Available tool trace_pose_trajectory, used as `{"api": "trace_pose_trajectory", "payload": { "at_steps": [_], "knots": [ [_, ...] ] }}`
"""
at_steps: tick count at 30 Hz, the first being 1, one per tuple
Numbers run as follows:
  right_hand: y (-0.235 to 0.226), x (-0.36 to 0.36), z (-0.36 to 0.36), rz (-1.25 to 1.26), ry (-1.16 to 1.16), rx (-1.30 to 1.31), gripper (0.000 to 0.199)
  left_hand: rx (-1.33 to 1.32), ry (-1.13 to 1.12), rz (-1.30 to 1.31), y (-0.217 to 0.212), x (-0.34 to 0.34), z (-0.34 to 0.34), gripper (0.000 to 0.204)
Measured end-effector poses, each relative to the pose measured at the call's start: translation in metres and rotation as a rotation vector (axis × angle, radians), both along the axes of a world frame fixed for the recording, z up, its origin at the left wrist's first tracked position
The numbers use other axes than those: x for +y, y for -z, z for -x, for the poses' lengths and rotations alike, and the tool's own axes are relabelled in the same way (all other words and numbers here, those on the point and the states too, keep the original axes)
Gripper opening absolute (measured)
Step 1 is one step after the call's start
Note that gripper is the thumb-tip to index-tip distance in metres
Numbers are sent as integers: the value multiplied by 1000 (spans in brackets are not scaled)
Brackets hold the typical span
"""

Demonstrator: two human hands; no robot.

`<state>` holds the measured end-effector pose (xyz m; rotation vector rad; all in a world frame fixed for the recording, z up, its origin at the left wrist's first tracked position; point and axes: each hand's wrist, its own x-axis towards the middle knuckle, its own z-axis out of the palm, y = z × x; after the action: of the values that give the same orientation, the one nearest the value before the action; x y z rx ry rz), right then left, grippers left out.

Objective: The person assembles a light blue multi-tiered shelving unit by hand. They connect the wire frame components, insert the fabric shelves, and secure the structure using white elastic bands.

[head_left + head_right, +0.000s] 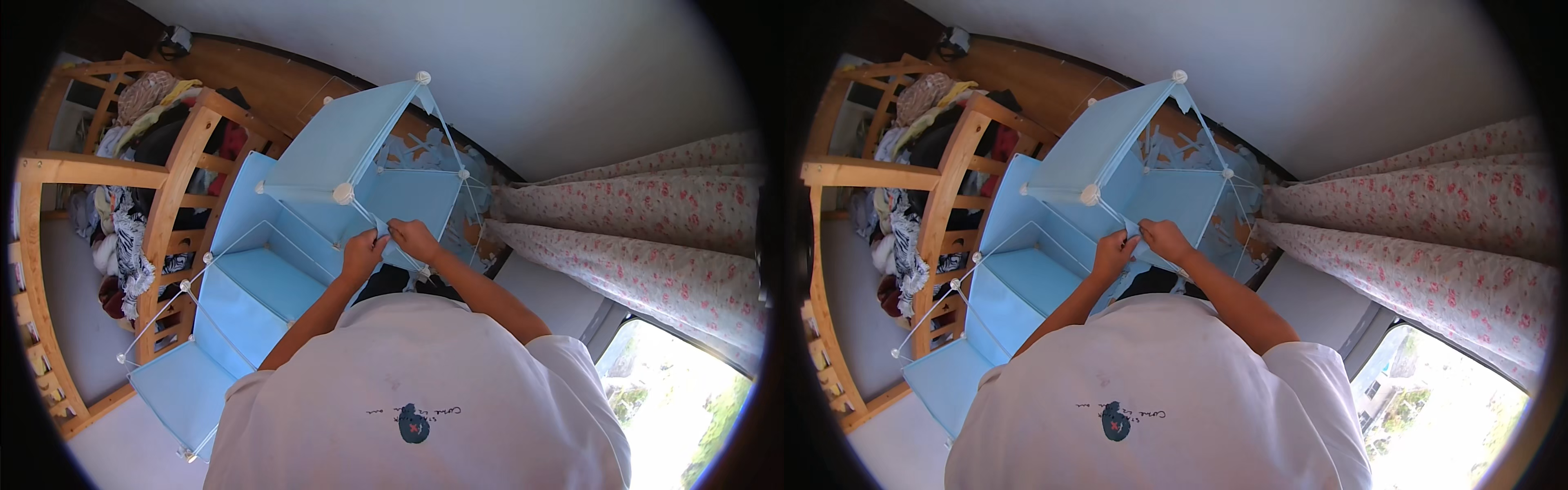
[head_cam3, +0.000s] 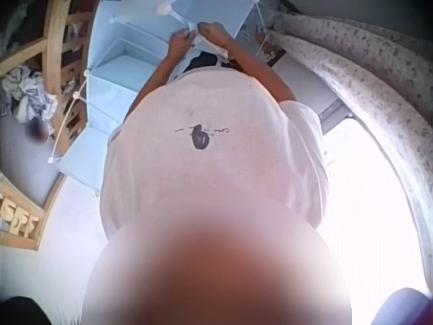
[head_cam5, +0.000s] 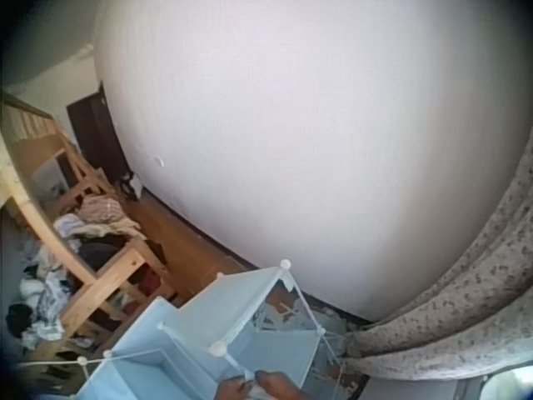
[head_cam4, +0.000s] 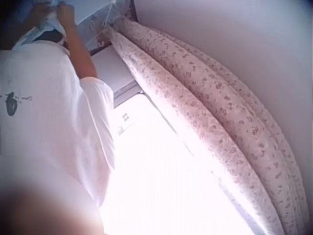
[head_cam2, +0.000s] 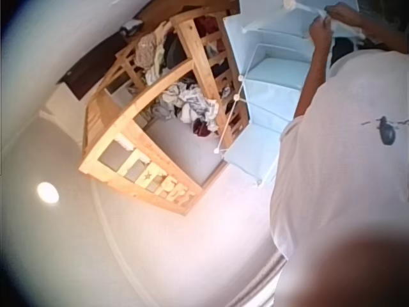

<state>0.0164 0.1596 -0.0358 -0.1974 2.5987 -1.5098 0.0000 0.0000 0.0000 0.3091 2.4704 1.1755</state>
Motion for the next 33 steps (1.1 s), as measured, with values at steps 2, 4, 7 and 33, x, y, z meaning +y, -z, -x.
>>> {"api": "trace_pose_trajectory", "payload": {
  "at_steps": [2,4,7,33],
  "knots": [
    [0,0,-3,36,22,10,14,106,-27,97,12,4,-9,30],
    [1,-7,-7,89,30,-3,13,131,31,248,-7,5,-11,30],
    [0,-2,-10,91,16,-20,14,138,67,304,-18,15,-15,27],
    [-6,-12,-27,-105,176,81,14,-132,-85,47,-8,20,-13,25]
  ]
}}
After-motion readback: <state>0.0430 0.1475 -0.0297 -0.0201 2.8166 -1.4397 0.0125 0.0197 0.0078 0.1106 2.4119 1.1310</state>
